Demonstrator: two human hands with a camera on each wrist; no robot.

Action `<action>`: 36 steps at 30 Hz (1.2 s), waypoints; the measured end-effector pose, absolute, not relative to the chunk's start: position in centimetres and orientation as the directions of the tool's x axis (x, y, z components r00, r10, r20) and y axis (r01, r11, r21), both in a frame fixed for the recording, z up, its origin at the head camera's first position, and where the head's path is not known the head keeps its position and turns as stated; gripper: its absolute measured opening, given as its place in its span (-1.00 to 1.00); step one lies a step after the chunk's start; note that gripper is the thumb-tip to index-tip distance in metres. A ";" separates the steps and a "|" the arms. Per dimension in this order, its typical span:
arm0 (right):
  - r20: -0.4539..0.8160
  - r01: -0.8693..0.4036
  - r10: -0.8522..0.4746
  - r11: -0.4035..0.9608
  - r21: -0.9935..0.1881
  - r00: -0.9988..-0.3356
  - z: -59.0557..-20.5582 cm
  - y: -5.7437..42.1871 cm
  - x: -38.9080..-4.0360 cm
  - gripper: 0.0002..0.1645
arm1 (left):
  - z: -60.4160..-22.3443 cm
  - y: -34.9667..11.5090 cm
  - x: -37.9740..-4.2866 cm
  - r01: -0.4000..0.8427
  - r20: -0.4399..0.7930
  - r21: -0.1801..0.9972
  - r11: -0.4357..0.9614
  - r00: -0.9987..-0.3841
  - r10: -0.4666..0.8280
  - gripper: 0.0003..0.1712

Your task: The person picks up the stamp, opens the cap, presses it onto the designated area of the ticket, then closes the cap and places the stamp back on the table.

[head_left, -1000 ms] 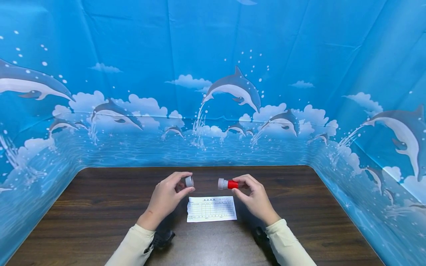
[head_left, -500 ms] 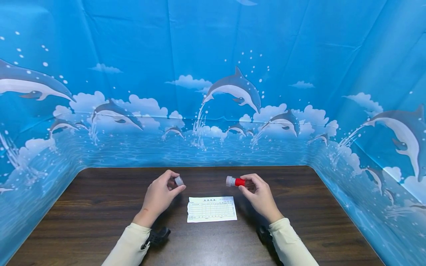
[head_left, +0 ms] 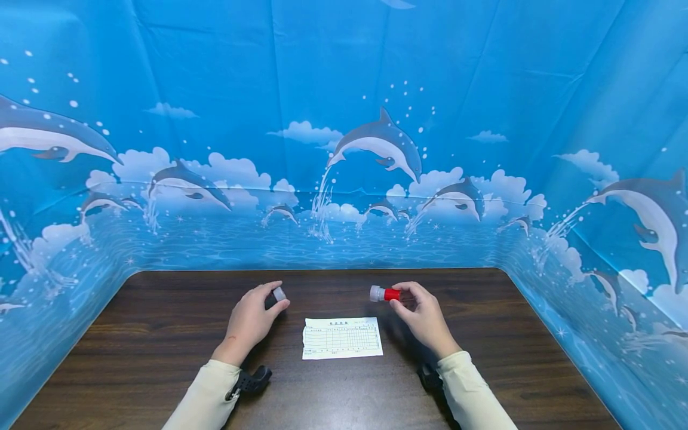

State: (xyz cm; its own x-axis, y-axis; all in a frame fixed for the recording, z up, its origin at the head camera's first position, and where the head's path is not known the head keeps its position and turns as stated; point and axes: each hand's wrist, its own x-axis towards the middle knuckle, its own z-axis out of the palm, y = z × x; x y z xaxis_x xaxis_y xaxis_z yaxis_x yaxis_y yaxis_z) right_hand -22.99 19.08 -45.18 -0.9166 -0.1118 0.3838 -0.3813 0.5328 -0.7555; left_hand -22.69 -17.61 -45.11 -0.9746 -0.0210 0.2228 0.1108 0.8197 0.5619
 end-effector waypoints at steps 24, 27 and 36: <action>0.310 -0.312 -0.099 0.549 -0.775 -0.946 -44.9 19.6 -23.1 -0.68 | -45.7 -18.9 -22.8 0.046 0.179 0.550 0.834 -0.982 -0.064 -0.51; 0.305 -0.305 -0.095 0.550 -0.777 -0.948 -44.8 19.6 -23.1 -0.68 | -45.7 -19.0 -22.8 0.037 0.164 0.562 0.826 -0.984 -0.067 -0.52; 0.287 -0.290 -0.093 0.548 -0.785 -0.953 -44.6 19.7 -23.1 -0.66 | -46.0 -19.4 -22.9 0.024 0.136 0.574 0.819 -0.989 -0.066 -0.57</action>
